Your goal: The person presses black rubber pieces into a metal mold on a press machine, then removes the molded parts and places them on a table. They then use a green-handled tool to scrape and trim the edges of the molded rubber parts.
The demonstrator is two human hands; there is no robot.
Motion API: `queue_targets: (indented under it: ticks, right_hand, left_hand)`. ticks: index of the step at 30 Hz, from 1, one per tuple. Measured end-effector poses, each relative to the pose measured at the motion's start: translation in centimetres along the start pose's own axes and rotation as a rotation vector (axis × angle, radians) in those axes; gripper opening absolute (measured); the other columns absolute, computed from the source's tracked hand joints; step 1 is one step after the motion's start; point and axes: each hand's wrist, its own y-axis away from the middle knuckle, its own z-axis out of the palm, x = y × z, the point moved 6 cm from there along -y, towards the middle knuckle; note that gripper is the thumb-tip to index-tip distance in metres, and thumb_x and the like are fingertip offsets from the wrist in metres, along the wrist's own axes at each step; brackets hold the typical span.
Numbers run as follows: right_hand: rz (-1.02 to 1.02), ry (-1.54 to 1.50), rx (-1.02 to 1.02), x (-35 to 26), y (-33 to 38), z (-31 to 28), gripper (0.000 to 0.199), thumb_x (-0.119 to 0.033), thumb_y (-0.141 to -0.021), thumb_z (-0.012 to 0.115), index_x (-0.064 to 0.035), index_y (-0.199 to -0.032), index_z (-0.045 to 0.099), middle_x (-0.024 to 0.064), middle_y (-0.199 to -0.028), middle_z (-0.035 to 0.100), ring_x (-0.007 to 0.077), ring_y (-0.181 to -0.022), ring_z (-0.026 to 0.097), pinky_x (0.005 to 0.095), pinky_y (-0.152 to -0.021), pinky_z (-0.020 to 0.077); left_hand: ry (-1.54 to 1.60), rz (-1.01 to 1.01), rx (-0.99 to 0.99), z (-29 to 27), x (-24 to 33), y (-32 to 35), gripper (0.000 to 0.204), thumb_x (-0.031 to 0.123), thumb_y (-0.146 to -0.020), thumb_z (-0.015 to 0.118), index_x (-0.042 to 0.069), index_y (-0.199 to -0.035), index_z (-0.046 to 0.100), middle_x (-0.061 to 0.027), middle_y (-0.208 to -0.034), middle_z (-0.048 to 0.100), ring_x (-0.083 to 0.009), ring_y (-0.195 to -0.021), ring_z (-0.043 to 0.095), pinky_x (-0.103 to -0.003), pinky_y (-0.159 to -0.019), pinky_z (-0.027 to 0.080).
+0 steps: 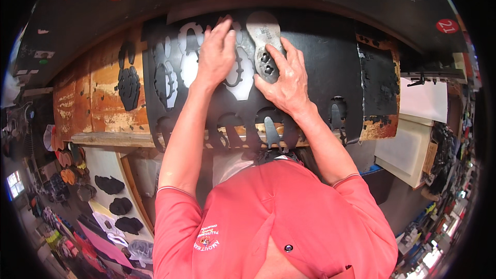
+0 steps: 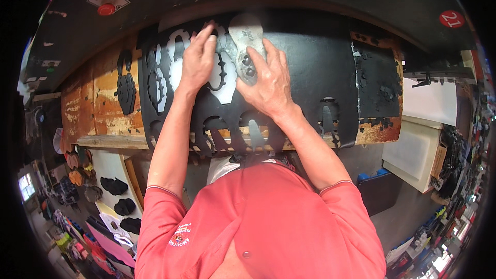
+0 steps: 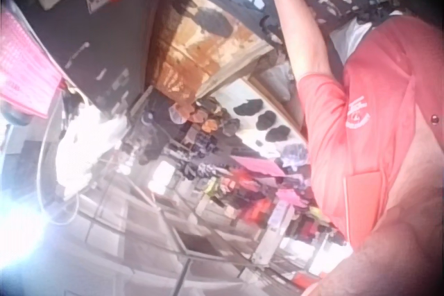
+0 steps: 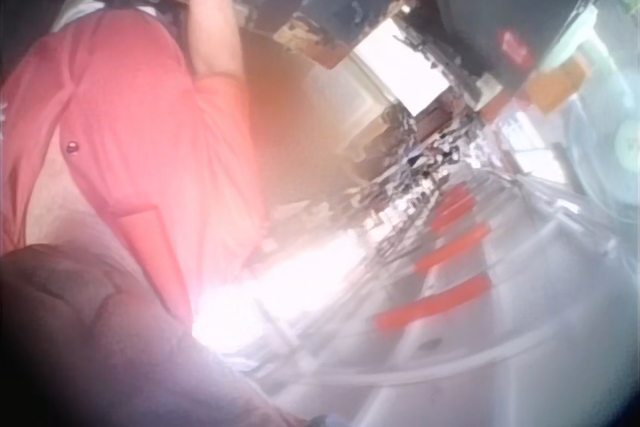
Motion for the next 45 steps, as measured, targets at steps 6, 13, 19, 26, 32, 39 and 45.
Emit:
queue_targets:
  ticks: [6,13,19,26,32,39,45]
  right_hand:
    - [0.088,-0.251,-0.123,2.6,-0.4,-1.9,0.062,-0.03,-0.082,0.089,-0.0021,-0.134,0.069,0.0236,-0.144,0.061,0.0373,-0.133,0.059,0.0443,-0.112,0.0484]
    - [0.436,0.419,0.09,11.7,5.9,-14.9,0.057,-0.033,-0.092,0.081,0.0058,-0.131,0.068,0.0232,-0.127,0.069,0.0398,-0.12,0.065,0.0467,-0.104,0.0519]
    - [0.861,0.091,0.102,13.9,10.5,-16.8,0.063,-0.035,-0.091,0.081,0.0085,-0.135,0.065,0.0286,-0.119,0.074,0.0303,-0.115,0.071,0.0382,-0.102,0.0518]
    - [0.62,-0.239,0.269,13.4,8.1,-17.6,0.038,-0.016,-0.096,0.076,0.0072,-0.126,0.069,0.0111,-0.112,0.077,0.0133,-0.101,0.069,0.0291,-0.093,0.0528]
    - [0.556,-0.257,0.343,16.4,4.0,-14.6,0.038,-0.02,-0.093,0.08,0.0033,-0.122,0.073,0.0098,-0.1,0.079,0.0137,-0.089,0.071,0.0299,-0.082,0.0564]
    - [0.507,-0.016,0.443,17.0,4.6,-12.2,0.044,-0.028,-0.089,0.082,0.0006,-0.121,0.072,0.0214,-0.096,0.077,0.0312,-0.085,0.075,0.0389,-0.084,0.0576]
    - [0.314,0.059,0.575,14.8,5.1,-13.1,0.027,-0.012,-0.088,0.08,-0.0001,-0.11,0.07,0.0161,-0.105,0.069,0.0316,-0.097,0.069,0.0393,-0.089,0.055]
  left_hand:
    - [-0.06,0.05,0.15,-3.7,3.9,2.4,0.033,0.012,-0.104,0.064,-0.003,-0.132,0.069,-0.0265,-0.133,0.069,-0.0411,-0.125,0.067,-0.042,-0.109,0.052]
    - [-0.42,0.118,-0.258,-2.3,10.6,12.1,0.051,0.014,-0.079,0.088,-0.004,-0.123,0.067,-0.0198,-0.128,0.061,-0.0384,-0.117,0.058,-0.047,-0.096,0.049]
    - [-0.549,0.125,-0.289,-1.4,9.8,10.8,0.053,0.023,-0.073,0.094,0.004,-0.111,0.063,-0.013,-0.107,0.061,-0.0325,-0.098,0.057,-0.045,-0.086,0.044]
    - [-0.388,0.077,-0.488,-1.3,8.0,7.5,0.034,0.026,-0.074,0.092,0.003,-0.075,0.068,-0.0126,-0.077,0.066,-0.0316,-0.079,0.063,-0.044,-0.075,0.047]
    - [-0.274,-0.085,-0.479,-1.9,6.7,3.9,0.036,0.023,-0.073,0.093,-0.001,-0.076,0.066,-0.0148,-0.075,0.063,-0.0306,-0.072,0.062,-0.043,-0.068,0.05]
    - [-0.513,0.219,0.082,-3.8,7.8,5.0,0.042,0.01,-0.081,0.086,0.003,-0.12,0.071,-0.0198,-0.13,0.066,-0.0394,-0.12,0.061,-0.047,-0.105,0.049]
    - [-0.161,0.231,-0.074,0.3,12.3,14.3,0.022,0.009,-0.09,0.08,0.004,-0.109,0.07,-0.0159,-0.108,0.07,-0.0354,-0.102,0.067,-0.043,-0.093,0.049]
